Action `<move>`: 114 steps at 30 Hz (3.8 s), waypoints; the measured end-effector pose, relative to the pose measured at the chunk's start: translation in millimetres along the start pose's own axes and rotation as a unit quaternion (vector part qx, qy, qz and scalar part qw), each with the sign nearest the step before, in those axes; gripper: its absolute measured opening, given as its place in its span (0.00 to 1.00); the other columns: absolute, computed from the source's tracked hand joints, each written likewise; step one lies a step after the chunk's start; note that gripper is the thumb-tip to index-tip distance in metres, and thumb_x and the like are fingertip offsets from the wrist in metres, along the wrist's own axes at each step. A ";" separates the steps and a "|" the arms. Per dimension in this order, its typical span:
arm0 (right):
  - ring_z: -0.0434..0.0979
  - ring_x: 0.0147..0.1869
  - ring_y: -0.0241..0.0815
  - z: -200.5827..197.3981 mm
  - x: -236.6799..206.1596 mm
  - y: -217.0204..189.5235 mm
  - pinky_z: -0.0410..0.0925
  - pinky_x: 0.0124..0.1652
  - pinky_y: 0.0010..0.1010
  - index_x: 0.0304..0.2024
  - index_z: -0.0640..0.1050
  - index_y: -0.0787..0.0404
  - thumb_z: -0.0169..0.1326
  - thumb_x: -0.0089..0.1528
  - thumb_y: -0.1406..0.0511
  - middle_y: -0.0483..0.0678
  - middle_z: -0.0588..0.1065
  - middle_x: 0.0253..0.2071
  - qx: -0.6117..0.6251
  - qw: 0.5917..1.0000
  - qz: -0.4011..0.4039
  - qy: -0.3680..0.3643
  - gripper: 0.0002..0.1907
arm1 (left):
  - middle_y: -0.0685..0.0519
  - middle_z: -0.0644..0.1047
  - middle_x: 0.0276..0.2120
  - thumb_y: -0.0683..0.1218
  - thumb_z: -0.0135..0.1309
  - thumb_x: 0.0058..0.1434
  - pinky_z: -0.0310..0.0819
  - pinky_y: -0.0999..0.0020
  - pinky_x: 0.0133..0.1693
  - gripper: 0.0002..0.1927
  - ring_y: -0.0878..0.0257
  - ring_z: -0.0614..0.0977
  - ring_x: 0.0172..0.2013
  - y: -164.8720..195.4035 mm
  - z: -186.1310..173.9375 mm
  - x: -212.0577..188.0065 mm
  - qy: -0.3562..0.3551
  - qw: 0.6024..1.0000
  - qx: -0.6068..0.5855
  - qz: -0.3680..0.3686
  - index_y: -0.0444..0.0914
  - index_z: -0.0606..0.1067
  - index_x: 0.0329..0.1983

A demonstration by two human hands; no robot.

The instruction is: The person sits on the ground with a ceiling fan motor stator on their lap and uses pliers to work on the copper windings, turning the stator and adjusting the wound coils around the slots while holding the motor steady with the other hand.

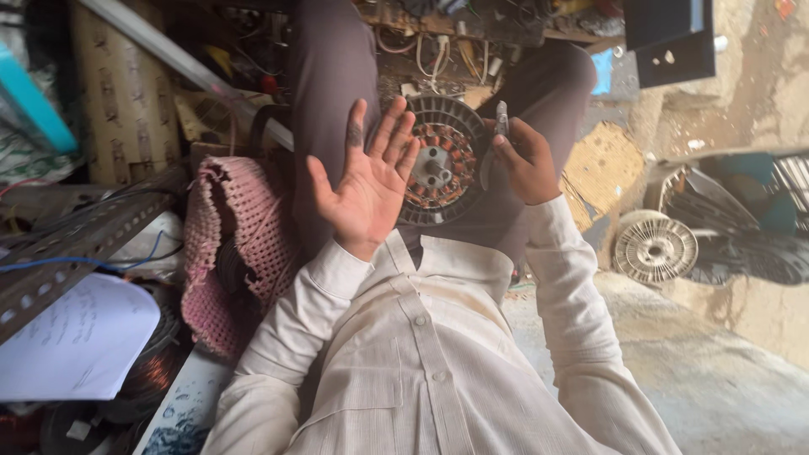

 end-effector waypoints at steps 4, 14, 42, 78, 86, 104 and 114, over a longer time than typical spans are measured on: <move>0.70 0.47 0.25 -2.4 -3.4 5.9 0.68 0.47 0.22 0.58 0.74 0.67 0.50 0.73 0.66 0.42 0.76 0.55 0.052 0.998 -0.008 -0.017 0.14 | 0.39 0.53 0.79 0.76 0.40 0.66 0.51 0.53 0.77 0.49 0.49 0.57 0.78 0.0 0.9 8.1 -0.014 0.999 -0.025 -0.036 0.46 0.49 0.82; 0.72 0.49 0.31 2.9 -9.3 1.0 0.69 0.50 0.27 0.59 0.73 0.64 0.54 0.72 0.67 0.46 0.75 0.49 -0.013 0.999 -0.033 0.034 0.14 | 0.42 0.72 0.67 0.77 0.43 0.68 0.63 0.52 0.72 0.44 0.44 0.69 0.72 5.7 -0.4 51.8 -0.263 0.652 0.705 0.091 0.37 0.69 0.68; 0.81 0.30 0.53 -3.8 -30.0 2.1 0.72 0.34 0.43 0.39 0.82 0.61 0.56 0.61 0.64 0.54 0.79 0.27 -0.383 0.897 0.035 -0.218 0.09 | 0.43 0.78 0.45 0.66 0.46 0.72 0.75 0.52 0.51 0.32 0.47 0.80 0.45 -14.0 -19.1 73.6 -0.308 0.619 0.708 0.146 0.32 0.76 0.50; 0.81 0.44 0.39 0.5 -39.1 32.0 0.73 0.46 0.32 0.45 0.81 0.59 0.65 0.46 0.65 0.46 0.81 0.39 -0.275 0.885 0.155 -0.342 0.23 | 0.45 0.81 0.38 0.71 0.48 0.61 0.76 0.54 0.47 0.36 0.49 0.83 0.41 -10.7 -17.2 68.0 -0.266 0.637 0.720 0.067 0.33 0.78 0.43; 0.82 0.38 0.42 1.4 -52.0 46.8 0.72 0.42 0.34 0.37 0.81 0.60 0.69 0.47 0.61 0.46 0.80 0.31 -0.295 0.887 0.225 -0.273 0.18 | 0.43 0.81 0.46 0.73 0.48 0.65 0.77 0.52 0.54 0.38 0.45 0.82 0.49 -13.4 -23.7 64.6 -0.277 0.628 0.718 0.112 0.32 0.77 0.47; 0.78 0.34 0.62 33.4 -83.1 56.3 0.71 0.36 0.45 0.31 0.78 0.62 0.63 0.52 0.63 0.57 0.77 0.27 -0.385 0.916 0.096 -0.050 0.10 | 0.39 0.80 0.51 0.75 0.49 0.67 0.76 0.51 0.60 0.44 0.42 0.81 0.56 -17.3 -35.3 63.7 -0.297 0.607 0.732 0.084 0.28 0.77 0.54; 0.78 0.36 0.61 50.6 -88.0 71.5 0.70 0.40 0.49 0.34 0.79 0.61 0.62 0.51 0.66 0.56 0.78 0.29 -0.397 0.916 0.033 0.049 0.09 | 0.39 0.80 0.49 0.72 0.48 0.68 0.76 0.51 0.61 0.41 0.42 0.81 0.55 -18.1 -27.7 62.3 -0.296 0.597 0.740 0.089 0.28 0.76 0.53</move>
Point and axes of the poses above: each hand's wrist, its own x-axis towards the middle knuckle, its own z-axis out of the palm, y = z × x, the point moved 2 cm from there along x, towards the middle knuckle
